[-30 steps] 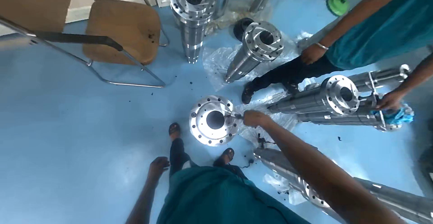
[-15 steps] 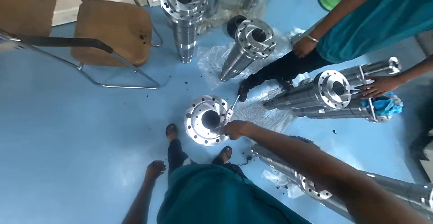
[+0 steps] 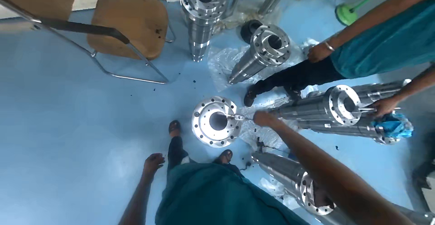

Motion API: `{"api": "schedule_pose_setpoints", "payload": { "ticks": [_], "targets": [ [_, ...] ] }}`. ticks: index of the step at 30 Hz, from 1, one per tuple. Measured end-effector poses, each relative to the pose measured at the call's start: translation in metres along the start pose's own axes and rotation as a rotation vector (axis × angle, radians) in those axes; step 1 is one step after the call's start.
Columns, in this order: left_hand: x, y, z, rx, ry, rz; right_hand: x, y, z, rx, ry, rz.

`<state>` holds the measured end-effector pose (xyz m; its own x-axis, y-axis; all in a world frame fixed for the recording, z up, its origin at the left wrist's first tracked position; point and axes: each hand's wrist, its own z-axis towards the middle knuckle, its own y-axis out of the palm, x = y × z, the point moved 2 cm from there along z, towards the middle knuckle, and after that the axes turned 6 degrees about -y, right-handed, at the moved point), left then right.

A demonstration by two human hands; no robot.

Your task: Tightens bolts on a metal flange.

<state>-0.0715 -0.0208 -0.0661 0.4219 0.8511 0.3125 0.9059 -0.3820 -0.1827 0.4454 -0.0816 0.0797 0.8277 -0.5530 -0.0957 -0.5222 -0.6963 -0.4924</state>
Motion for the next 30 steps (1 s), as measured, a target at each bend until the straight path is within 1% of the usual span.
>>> {"api": "schedule_pose_setpoints", "payload": {
  "ticks": [1, 3, 5, 6, 7, 8, 9, 10, 12, 14, 16, 17, 18, 19, 20, 21, 23, 24, 26, 28, 30],
  "targets": [
    [-0.006, -0.004, 0.002, 0.011, -0.019, -0.011, -0.007, 0.017, -0.008, -0.073, -0.044, 0.048],
    [-0.018, -0.008, 0.005, 0.023, -0.066, -0.008, -0.043, 0.046, -0.019, -0.149, -0.222, 0.133],
    [-0.027, -0.007, 0.009, 0.029, -0.114, 0.017, -0.093, 0.057, -0.012, -0.103, -0.396, 0.126],
    [-0.028, -0.006, 0.009, 0.030, -0.132, 0.034, -0.116, 0.052, -0.001, -0.043, -0.408, 0.111],
    [-0.027, -0.004, 0.008, 0.028, -0.140, 0.054, -0.133, 0.040, 0.013, 0.020, -0.375, 0.107],
    [-0.023, -0.002, 0.007, 0.021, -0.139, 0.077, -0.141, 0.023, 0.026, 0.086, -0.312, 0.112],
    [-0.018, -0.002, 0.005, 0.015, -0.120, 0.097, -0.139, 0.002, 0.034, 0.142, -0.228, 0.116],
    [-0.011, -0.003, 0.003, 0.010, -0.087, 0.104, -0.129, -0.017, 0.039, 0.200, -0.136, 0.128],
    [0.005, -0.006, -0.001, 0.009, 0.004, 0.085, -0.089, -0.043, 0.039, 0.248, 0.026, 0.125],
    [0.014, -0.011, -0.007, 0.022, 0.072, 0.025, -0.043, -0.041, 0.021, 0.196, 0.114, 0.099],
    [0.014, -0.015, -0.008, 0.031, 0.093, -0.051, -0.012, -0.011, -0.002, 0.056, 0.077, 0.132],
    [0.010, -0.016, -0.006, 0.042, 0.090, -0.084, -0.008, 0.011, -0.010, -0.014, 0.011, 0.158],
    [0.005, -0.015, -0.004, 0.056, 0.075, -0.107, -0.014, 0.036, -0.013, -0.065, -0.072, 0.158],
    [0.002, -0.013, -0.002, 0.065, 0.053, -0.105, -0.033, 0.053, -0.016, -0.115, -0.159, 0.157],
    [-0.002, -0.010, -0.001, 0.064, 0.026, -0.078, -0.058, 0.059, -0.019, -0.140, -0.230, 0.138],
    [-0.004, -0.005, -0.001, 0.052, -0.003, -0.031, -0.083, 0.056, -0.019, -0.125, -0.281, 0.107],
    [0.000, 0.005, -0.003, 0.024, -0.039, 0.096, -0.113, 0.034, -0.008, -0.014, -0.317, 0.092],
    [0.005, 0.008, -0.004, 0.011, -0.037, 0.152, -0.113, 0.021, 0.003, 0.060, -0.318, 0.097],
    [0.017, 0.012, -0.005, -0.018, 0.009, 0.213, -0.094, -0.005, 0.022, 0.166, -0.261, 0.104],
    [0.027, 0.009, -0.002, -0.025, 0.062, 0.189, -0.064, -0.022, 0.028, 0.231, -0.127, 0.123],
    [0.032, 0.001, -0.004, -0.005, 0.092, 0.114, -0.029, -0.023, 0.022, 0.228, 0.008, 0.151]
  ]
}}
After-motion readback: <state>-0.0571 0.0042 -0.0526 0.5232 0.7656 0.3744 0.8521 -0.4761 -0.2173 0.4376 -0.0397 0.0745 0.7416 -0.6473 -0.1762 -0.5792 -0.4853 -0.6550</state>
